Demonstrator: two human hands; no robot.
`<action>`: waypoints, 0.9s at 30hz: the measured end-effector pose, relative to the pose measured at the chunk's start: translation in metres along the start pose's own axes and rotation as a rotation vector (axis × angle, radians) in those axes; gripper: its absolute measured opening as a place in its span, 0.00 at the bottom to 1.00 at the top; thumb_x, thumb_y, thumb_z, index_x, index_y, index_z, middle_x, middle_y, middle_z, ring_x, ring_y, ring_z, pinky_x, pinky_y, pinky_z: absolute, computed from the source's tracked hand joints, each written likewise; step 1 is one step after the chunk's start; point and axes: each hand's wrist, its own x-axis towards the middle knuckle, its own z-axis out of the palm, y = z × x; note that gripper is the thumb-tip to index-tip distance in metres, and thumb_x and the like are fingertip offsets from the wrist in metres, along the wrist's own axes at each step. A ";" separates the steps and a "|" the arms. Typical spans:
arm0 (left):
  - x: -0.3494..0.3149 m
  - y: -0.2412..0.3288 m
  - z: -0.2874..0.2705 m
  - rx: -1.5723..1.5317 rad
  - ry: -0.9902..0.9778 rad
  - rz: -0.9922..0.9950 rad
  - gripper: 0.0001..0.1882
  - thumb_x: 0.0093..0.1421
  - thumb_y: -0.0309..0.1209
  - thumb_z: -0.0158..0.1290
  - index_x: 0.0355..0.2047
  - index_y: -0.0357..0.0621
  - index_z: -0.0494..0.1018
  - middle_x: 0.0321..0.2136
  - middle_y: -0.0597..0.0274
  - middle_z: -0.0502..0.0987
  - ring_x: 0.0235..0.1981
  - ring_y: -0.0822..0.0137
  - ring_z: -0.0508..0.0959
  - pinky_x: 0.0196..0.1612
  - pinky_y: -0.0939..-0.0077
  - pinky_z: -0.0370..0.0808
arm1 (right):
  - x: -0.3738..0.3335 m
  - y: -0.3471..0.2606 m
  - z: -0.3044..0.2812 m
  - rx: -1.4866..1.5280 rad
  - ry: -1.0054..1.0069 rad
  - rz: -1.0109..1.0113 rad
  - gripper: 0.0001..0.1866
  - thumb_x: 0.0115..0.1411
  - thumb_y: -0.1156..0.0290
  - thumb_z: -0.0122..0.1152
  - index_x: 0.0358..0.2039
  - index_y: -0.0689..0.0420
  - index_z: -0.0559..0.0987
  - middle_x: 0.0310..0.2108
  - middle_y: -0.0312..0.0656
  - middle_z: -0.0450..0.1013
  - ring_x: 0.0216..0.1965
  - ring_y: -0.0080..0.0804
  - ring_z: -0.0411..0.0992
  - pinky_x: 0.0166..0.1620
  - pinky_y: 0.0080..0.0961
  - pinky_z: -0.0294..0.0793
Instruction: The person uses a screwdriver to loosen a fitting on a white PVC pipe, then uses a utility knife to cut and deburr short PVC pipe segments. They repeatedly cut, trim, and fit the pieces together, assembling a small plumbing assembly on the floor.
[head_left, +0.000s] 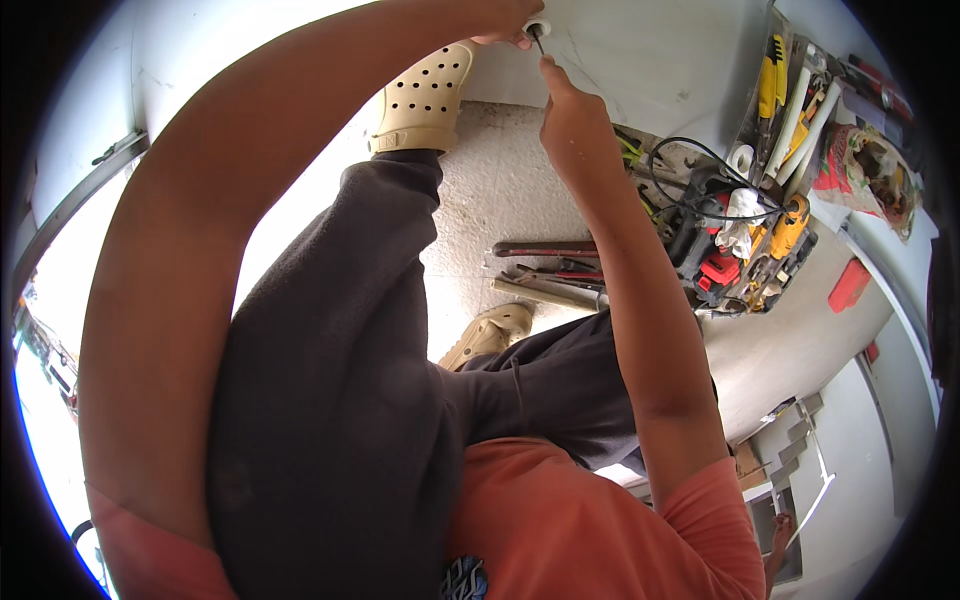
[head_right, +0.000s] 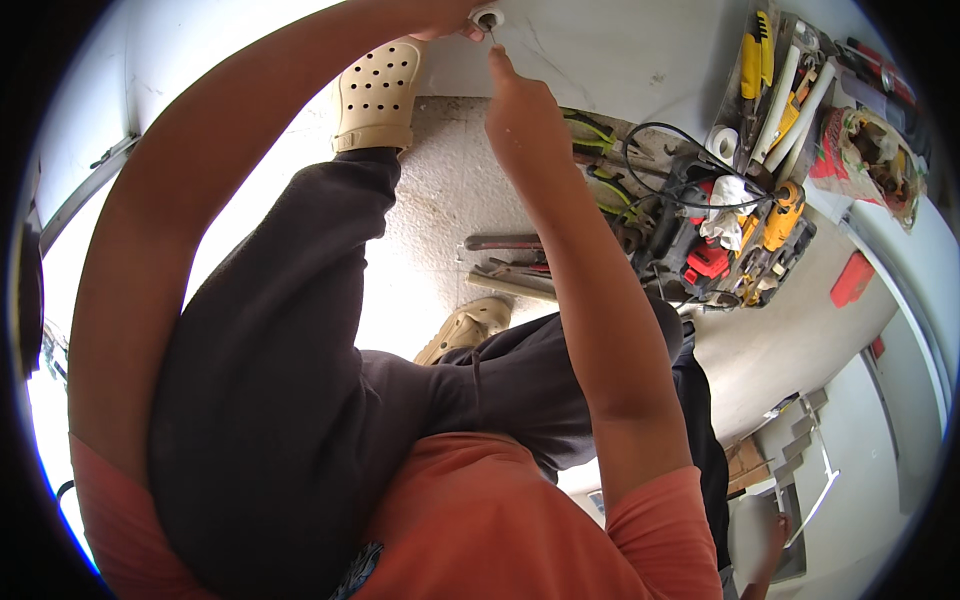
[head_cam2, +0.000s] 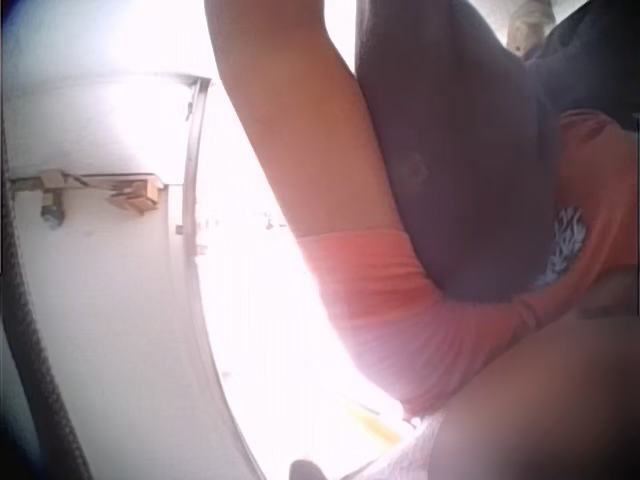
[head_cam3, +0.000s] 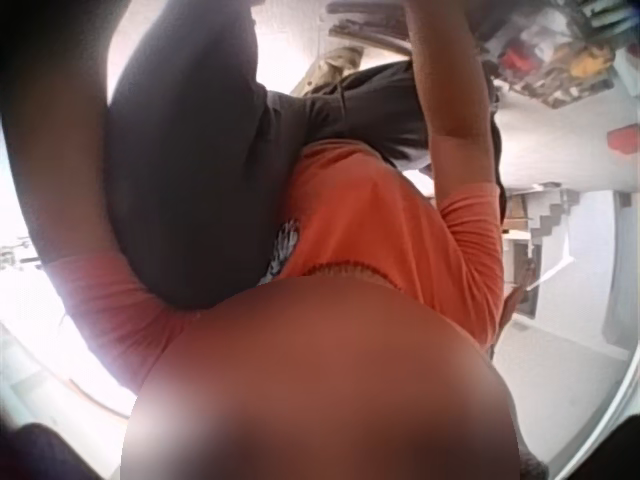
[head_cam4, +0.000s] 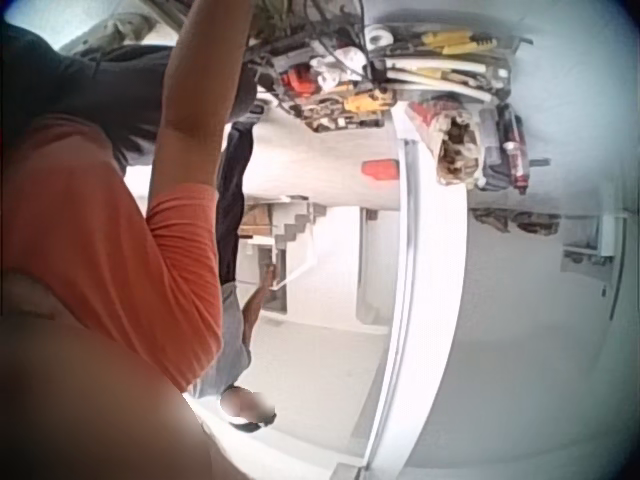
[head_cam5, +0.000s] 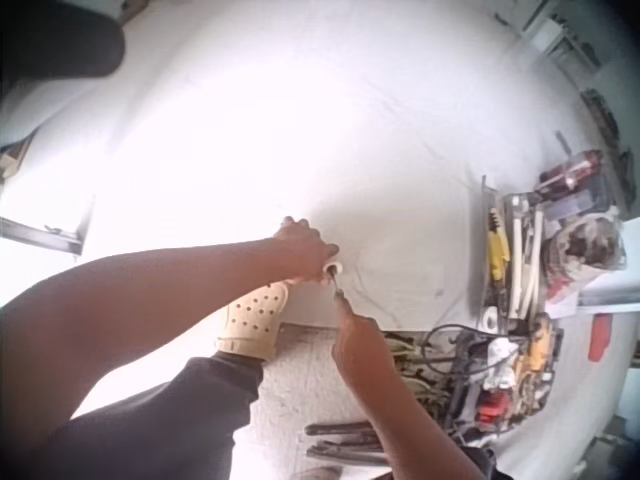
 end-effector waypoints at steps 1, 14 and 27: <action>0.000 0.002 0.000 -0.009 -0.007 0.000 0.32 0.63 0.55 0.58 0.63 0.58 0.70 0.52 0.54 0.79 0.58 0.50 0.74 0.58 0.50 0.69 | 0.011 -0.002 0.003 -0.002 0.066 -0.009 0.26 0.66 0.78 0.48 0.65 0.54 0.70 0.31 0.61 0.78 0.34 0.58 0.80 0.38 0.47 0.79; -0.006 0.000 0.001 -0.009 0.028 -0.009 0.33 0.65 0.56 0.55 0.66 0.60 0.67 0.53 0.54 0.79 0.58 0.50 0.74 0.58 0.49 0.69 | 0.015 -0.008 -0.003 0.091 0.116 -0.052 0.31 0.62 0.81 0.47 0.67 0.56 0.68 0.30 0.63 0.78 0.36 0.59 0.81 0.39 0.50 0.80; -0.008 -0.001 -0.005 -0.011 0.081 0.028 0.32 0.64 0.54 0.57 0.64 0.56 0.68 0.52 0.53 0.79 0.57 0.50 0.74 0.57 0.49 0.69 | 0.020 0.002 0.013 0.038 0.118 0.035 0.26 0.64 0.80 0.52 0.63 0.56 0.73 0.29 0.62 0.78 0.33 0.58 0.80 0.36 0.47 0.78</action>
